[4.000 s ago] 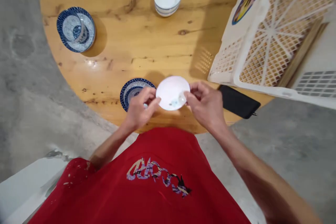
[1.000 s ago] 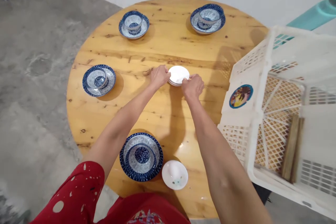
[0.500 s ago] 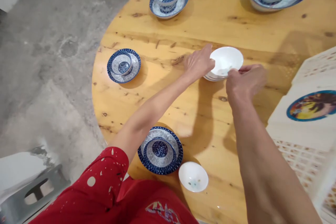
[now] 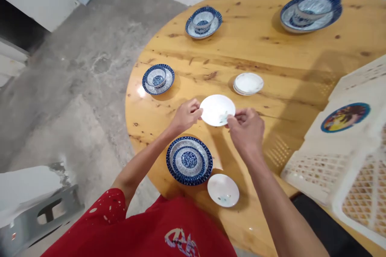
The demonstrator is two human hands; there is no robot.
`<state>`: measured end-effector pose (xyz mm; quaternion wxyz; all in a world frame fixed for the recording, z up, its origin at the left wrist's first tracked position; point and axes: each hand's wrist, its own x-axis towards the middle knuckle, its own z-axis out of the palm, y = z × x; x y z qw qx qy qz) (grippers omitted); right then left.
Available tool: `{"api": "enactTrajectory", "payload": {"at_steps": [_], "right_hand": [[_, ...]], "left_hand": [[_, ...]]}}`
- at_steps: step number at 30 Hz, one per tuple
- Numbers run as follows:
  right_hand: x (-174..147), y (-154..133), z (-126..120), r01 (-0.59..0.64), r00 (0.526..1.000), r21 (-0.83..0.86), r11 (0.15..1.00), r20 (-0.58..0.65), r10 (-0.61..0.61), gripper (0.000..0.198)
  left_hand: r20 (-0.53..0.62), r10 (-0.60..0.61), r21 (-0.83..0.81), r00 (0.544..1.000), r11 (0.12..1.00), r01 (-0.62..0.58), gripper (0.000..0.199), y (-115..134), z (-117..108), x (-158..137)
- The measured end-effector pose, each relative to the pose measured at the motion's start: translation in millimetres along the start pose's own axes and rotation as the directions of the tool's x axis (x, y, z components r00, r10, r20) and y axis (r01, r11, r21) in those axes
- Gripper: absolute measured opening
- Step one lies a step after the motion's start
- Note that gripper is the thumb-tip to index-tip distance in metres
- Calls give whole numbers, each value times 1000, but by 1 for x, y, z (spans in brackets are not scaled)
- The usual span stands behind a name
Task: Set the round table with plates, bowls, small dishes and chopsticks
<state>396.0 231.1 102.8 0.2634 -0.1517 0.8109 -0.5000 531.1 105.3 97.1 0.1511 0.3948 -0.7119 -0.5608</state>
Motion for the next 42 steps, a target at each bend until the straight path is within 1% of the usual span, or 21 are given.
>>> {"api": "enactTrajectory", "payload": {"at_steps": [2, 4, 6, 8, 11, 14, 17, 20, 22, 23, 25, 28, 31, 34, 38, 42], "right_hand": [[-30, 2, 3, 11, 995, 12, 1000, 98, -12, 21], [-60, 7, 8, 51, 981, 28, 998, 189, -55, 22], [-88, 15, 14, 85, 957, 53, 995, 274, -96, 23], [-113, 23, 21, 97, 930, 79, 992, 349, -118, 25], [-145, 34, 32, 71, 909, 97, 993, 404, -105, 26], [-163, 38, 47, 25, 909, 81, 996, 412, -57, 27], [-163, 35, 71, 20, 920, 56, 998, 389, -41, 26], [-149, 26, 105, 62, 950, 26, 998, 304, -67, 24], [-137, 20, 133, 61, 973, 2, 998, 225, -59, 21], [-132, 17, 148, 40, 982, -2, 999, 186, -39, 19], [-123, 12, 177, -39, 992, 24, 999, 120, 36, 15], [-111, 9, 214, -171, 985, 88, 981, 33, 168, 11], [-99, 9, 242, -254, 963, 135, 958, -53, 263, 11], [-83, 10, 260, -296, 939, 185, 937, -122, 321, 12], [-65, 10, 274, -327, 919, 190, 926, -164, 358, 15], [-58, 12, 281, -339, 912, 174, 925, -180, 368, 15]], "left_hand": [[-47, -26, -1, 999, 1000, 26, 14, -2, -13, -42], [-121, -74, -15, 990, 997, 73, 15, -3, -23, -84], [-185, -143, -48, 972, 989, 137, 13, -7, -32, -123], [-226, -194, -90, 955, 980, 178, 11, -13, -40, -157], [-254, -226, -124, 940, 972, 200, 11, -27, -51, -190], [-247, -237, -117, 940, 970, 213, 11, -44, -65, -197], [-228, -207, -95, 951, 977, 189, 11, -61, -85, -180], [-220, -127, -66, 967, 991, 115, 13, -78, -112, -145], [-193, -84, -51, 978, 996, 76, 12, -90, -131, -118], [-171, -70, -46, 983, 997, 63, 11, -96, -141, -104], [-121, -52, -41, 991, 998, 47, 9, -108, -159, -78], [-46, -44, -58, 998, 997, 41, 8, -127, -178, -46], [10, -67, -96, 998, 993, 68, 12, -143, -184, -20], [30, -81, -144, 996, 986, 85, 19, -153, -182, 1], [28, -97, -194, 995, 976, 101, 22, -161, -177, 23], [30, -127, -184, 991, 974, 131, 21, -167, -175, 33]]}}
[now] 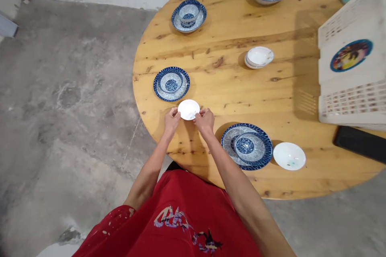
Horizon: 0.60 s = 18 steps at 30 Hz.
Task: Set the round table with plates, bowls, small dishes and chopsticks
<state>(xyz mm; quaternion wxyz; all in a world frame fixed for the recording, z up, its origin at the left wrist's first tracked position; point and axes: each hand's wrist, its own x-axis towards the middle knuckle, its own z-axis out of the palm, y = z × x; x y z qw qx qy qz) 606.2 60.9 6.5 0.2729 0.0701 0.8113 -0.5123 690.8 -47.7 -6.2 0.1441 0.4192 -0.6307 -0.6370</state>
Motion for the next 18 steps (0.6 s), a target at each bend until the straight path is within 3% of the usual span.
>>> {"api": "enactTrajectory", "payload": {"at_steps": [18], "right_hand": [[-15, 7, 15, -6, 997, -36, 999, 81, 9, 13]], "left_hand": [[-18, 1, 133, 1000, 991, 1, 12, -3, -26, 8]]}}
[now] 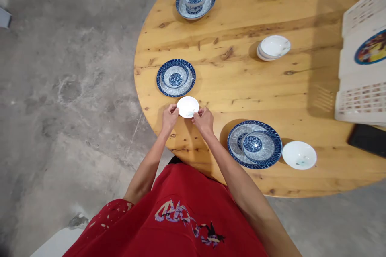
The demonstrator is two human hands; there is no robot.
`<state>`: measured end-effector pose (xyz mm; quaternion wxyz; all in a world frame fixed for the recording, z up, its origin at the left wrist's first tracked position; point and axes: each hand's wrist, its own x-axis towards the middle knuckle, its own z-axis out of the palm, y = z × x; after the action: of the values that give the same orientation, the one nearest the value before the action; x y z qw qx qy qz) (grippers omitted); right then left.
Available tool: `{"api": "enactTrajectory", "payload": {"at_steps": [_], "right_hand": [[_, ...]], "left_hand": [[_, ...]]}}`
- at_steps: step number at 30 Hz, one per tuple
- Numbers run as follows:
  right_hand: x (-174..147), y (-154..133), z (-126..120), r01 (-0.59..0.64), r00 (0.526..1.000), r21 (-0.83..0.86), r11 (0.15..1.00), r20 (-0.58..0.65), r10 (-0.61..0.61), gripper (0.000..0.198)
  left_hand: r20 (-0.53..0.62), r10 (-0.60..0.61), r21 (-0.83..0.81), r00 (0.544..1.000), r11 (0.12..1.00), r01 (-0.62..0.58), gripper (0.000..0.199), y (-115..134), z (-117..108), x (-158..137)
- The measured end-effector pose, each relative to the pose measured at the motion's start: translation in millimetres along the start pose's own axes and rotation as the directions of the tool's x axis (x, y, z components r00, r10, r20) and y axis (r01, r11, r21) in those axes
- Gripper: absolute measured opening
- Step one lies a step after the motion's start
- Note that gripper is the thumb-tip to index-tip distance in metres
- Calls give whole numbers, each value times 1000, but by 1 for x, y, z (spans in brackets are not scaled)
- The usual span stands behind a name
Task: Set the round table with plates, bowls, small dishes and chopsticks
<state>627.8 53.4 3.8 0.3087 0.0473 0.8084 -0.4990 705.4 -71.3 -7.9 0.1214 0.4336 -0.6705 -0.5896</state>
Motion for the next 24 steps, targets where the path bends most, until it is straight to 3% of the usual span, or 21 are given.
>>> {"api": "enactTrajectory", "payload": {"at_steps": [17, 24], "right_hand": [[-7, 2, -6, -9, 998, 29, 1000, 56, 8, 5], [1, -3, -46, 53, 998, 22, 998, -33, -52, 11]], "left_hand": [[52, 15, 75, 999, 997, -19, 11, -9, -1, -7], [57, -3, 21, 998, 1000, 1, 12, -15, 4, -11]]}}
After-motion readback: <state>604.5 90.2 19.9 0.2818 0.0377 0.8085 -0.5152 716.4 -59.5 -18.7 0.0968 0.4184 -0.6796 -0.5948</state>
